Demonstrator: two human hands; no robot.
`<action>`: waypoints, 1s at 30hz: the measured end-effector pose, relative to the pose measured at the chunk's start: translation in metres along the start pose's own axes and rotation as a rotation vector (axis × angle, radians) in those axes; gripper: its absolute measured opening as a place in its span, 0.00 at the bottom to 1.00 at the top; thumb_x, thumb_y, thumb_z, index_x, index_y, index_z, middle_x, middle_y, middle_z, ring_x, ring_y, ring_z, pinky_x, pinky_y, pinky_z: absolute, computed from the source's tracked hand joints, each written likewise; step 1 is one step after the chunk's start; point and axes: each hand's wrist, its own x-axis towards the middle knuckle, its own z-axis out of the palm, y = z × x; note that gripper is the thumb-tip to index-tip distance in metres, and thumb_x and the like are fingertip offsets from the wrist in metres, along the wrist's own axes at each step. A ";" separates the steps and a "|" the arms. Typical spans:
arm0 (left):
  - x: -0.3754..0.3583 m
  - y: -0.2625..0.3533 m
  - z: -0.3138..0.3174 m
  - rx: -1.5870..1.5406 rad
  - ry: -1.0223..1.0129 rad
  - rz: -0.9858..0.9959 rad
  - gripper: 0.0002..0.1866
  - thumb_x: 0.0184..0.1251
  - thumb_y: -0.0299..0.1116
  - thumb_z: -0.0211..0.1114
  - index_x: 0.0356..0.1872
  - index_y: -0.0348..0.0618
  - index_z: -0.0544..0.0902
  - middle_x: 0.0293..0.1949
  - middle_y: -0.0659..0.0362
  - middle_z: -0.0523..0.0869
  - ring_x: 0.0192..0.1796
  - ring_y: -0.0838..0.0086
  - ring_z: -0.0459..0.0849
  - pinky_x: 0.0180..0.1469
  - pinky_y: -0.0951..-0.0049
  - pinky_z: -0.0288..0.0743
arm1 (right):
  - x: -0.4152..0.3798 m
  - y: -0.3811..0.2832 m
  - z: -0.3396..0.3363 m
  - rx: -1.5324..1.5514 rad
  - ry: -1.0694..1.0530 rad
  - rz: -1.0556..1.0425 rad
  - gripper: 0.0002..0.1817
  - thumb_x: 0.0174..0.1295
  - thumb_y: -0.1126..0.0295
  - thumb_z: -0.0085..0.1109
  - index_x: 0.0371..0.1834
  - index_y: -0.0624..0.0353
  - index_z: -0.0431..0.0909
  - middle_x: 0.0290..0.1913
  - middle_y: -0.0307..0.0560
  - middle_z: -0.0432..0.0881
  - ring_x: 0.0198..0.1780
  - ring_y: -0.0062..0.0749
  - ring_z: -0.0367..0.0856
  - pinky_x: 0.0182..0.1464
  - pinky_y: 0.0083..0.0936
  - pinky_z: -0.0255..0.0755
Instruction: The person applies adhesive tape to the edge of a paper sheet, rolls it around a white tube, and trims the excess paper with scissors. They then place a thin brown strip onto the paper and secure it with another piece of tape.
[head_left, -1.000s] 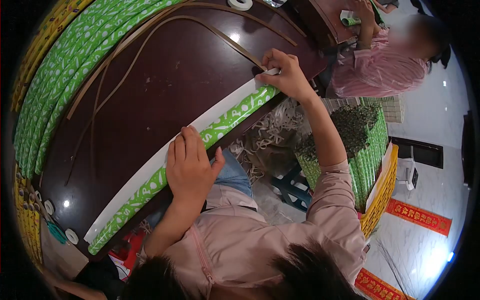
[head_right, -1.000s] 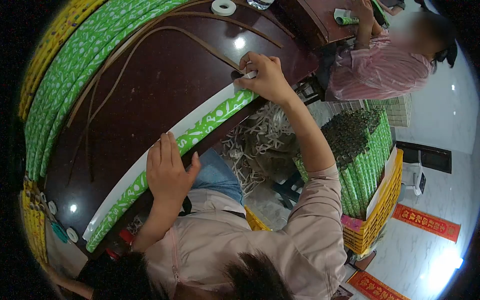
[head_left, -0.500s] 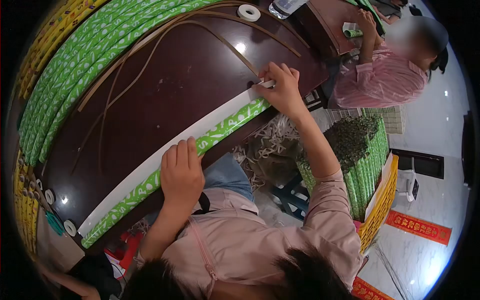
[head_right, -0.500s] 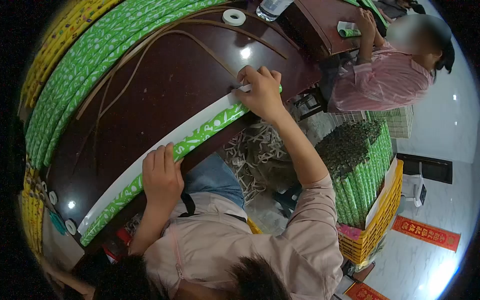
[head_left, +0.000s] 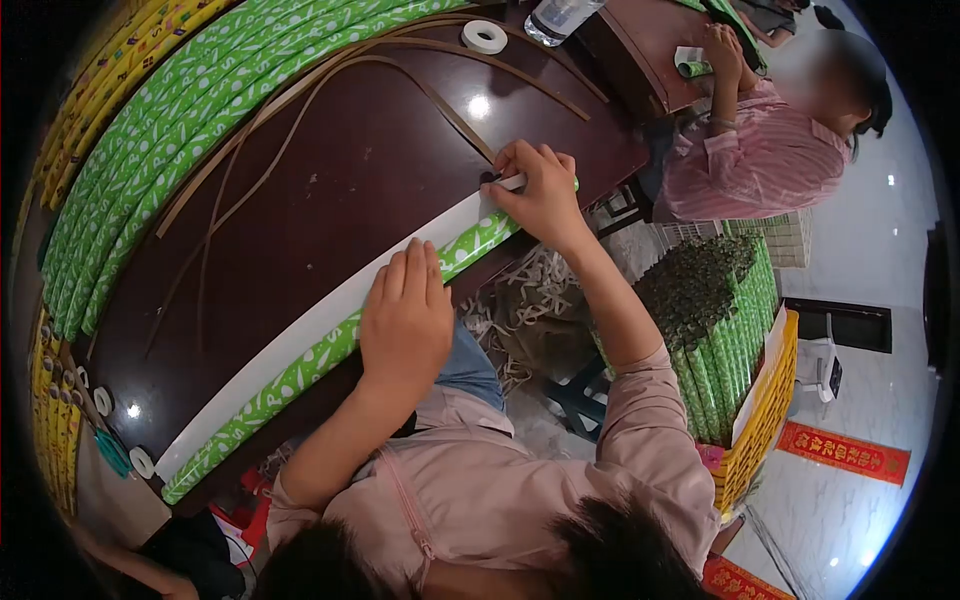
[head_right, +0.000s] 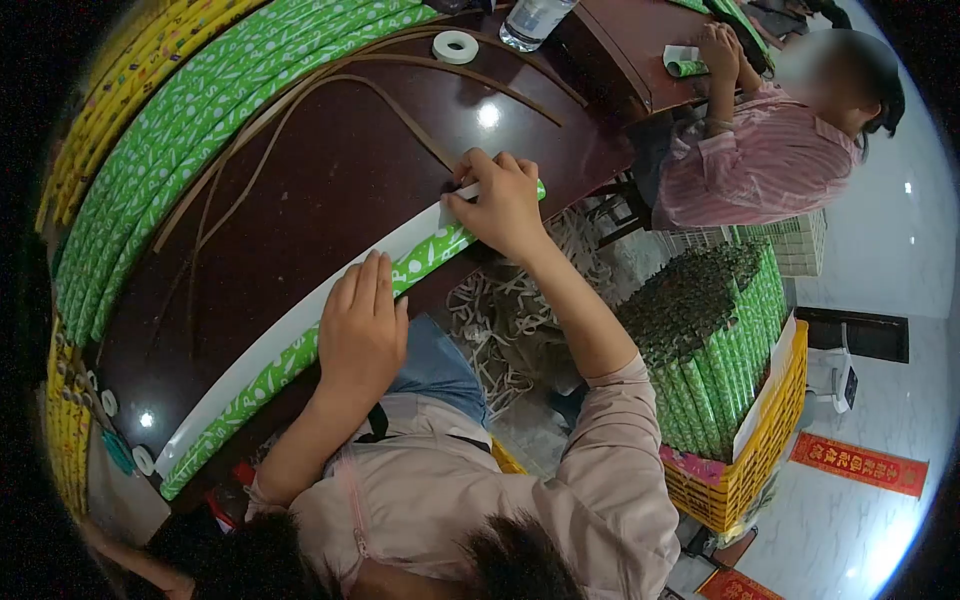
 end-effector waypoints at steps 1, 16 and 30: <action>0.000 0.000 0.008 0.031 0.026 0.012 0.21 0.58 0.25 0.59 0.53 0.24 0.77 0.54 0.44 0.80 0.53 0.58 0.79 0.57 0.66 0.74 | 0.000 0.001 -0.001 0.002 0.015 -0.021 0.15 0.47 0.64 0.72 0.36 0.52 0.77 0.29 0.34 0.79 0.38 0.31 0.75 0.53 0.30 0.59; -0.001 0.002 0.016 0.142 0.068 0.030 0.18 0.59 0.24 0.62 0.50 0.27 0.80 0.53 0.44 0.81 0.51 0.62 0.80 0.54 0.71 0.78 | 0.086 0.015 -0.004 0.035 -0.520 0.201 0.13 0.50 0.61 0.71 0.33 0.56 0.85 0.37 0.47 0.87 0.42 0.44 0.86 0.42 0.37 0.78; -0.002 0.002 0.020 0.138 0.102 0.006 0.17 0.60 0.26 0.61 0.49 0.28 0.80 0.54 0.44 0.81 0.52 0.62 0.80 0.55 0.70 0.77 | 0.114 0.018 -0.027 0.127 -0.076 -0.172 0.13 0.59 0.72 0.64 0.47 0.58 0.81 0.34 0.46 0.85 0.34 0.33 0.84 0.39 0.33 0.76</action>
